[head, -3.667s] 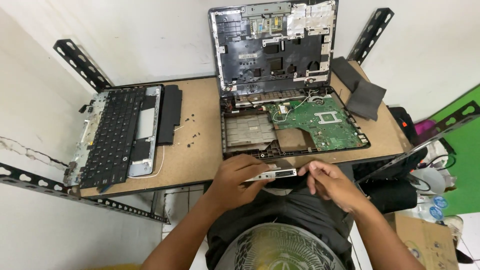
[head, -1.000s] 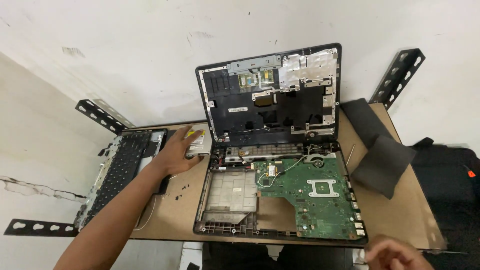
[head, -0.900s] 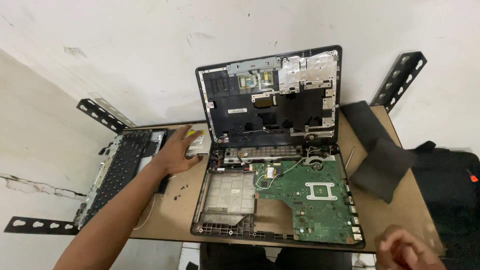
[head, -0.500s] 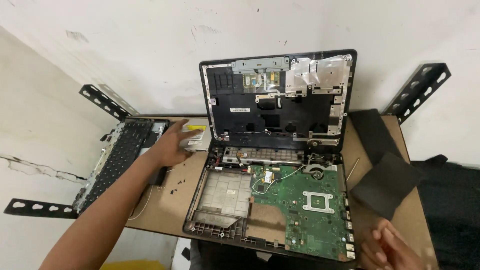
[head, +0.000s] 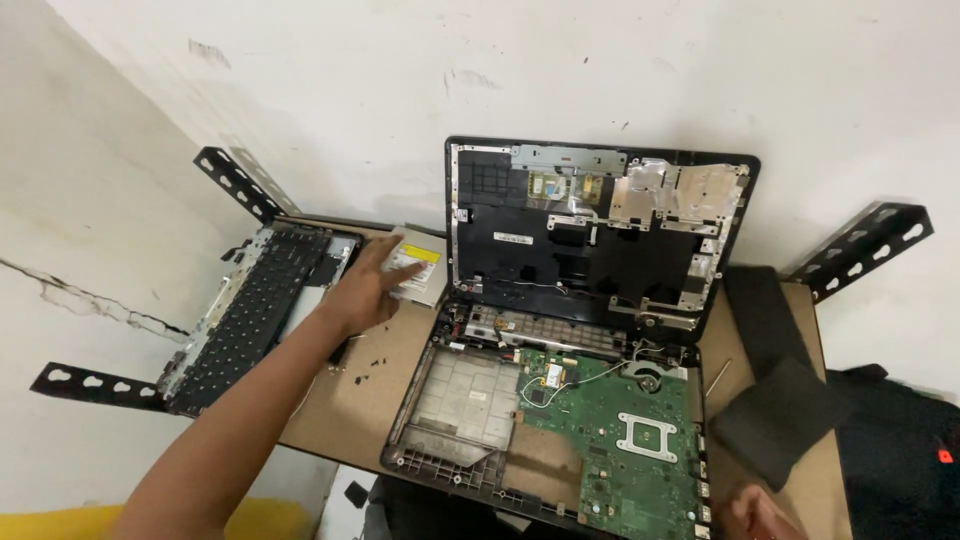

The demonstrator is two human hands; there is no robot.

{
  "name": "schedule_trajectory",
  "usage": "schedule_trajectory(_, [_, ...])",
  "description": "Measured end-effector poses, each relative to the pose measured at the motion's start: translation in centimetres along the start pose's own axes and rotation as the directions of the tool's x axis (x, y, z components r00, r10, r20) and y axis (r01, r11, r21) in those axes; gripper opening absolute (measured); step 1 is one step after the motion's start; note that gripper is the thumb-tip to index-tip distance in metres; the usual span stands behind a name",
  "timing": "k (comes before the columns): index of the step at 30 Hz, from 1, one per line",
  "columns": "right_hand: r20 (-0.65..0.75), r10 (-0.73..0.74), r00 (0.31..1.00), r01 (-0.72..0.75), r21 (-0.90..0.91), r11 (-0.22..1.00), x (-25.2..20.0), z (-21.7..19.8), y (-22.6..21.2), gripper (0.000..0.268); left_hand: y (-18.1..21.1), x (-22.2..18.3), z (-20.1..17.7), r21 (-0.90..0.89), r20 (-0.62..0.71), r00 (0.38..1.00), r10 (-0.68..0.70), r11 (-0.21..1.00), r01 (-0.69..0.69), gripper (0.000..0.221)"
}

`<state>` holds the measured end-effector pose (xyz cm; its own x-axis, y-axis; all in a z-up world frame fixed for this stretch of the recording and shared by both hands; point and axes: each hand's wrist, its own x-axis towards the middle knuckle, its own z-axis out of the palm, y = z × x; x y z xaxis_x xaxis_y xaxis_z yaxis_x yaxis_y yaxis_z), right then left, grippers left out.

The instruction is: Disassembling a laptop by removing screws and internal components like the optical drive

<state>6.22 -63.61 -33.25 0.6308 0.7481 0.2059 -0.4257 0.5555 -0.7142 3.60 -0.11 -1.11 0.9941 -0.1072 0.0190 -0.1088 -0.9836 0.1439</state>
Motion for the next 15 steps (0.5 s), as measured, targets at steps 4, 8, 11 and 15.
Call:
schedule_trajectory(4, [-0.234, 0.141, 0.962, -0.152, -0.032, 0.988, -0.5, 2.1, -2.2, 0.045, -0.6, 0.1, 1.3, -0.086, -0.055, 0.995, 0.078, 0.993, -0.083, 0.076])
schedule_trajectory(8, [-0.285, 0.234, 0.930, -0.124, 0.357, 0.926, 3.7, 15.5, -7.4, 0.035, 1.3, 0.1, -1.0, -0.324, 0.167, 0.983, -0.074, 0.938, 0.125, 0.072])
schedule_trajectory(11, [-0.351, 0.155, 0.923, -0.026, 0.348, 0.937, 4.8, 18.7, -8.3, 0.034, 0.1, 0.5, -0.4, -0.312, 0.168, 0.986, 0.018, 0.949, 0.036, 0.068])
schedule_trajectory(15, [-0.386, 0.066, 0.920, 0.035, 0.248, 0.968, 4.4, 18.3, -8.1, 0.027, -2.8, 0.9, 2.0, -0.336, 0.047, 0.990, 0.132, 0.936, -0.109, 0.066])
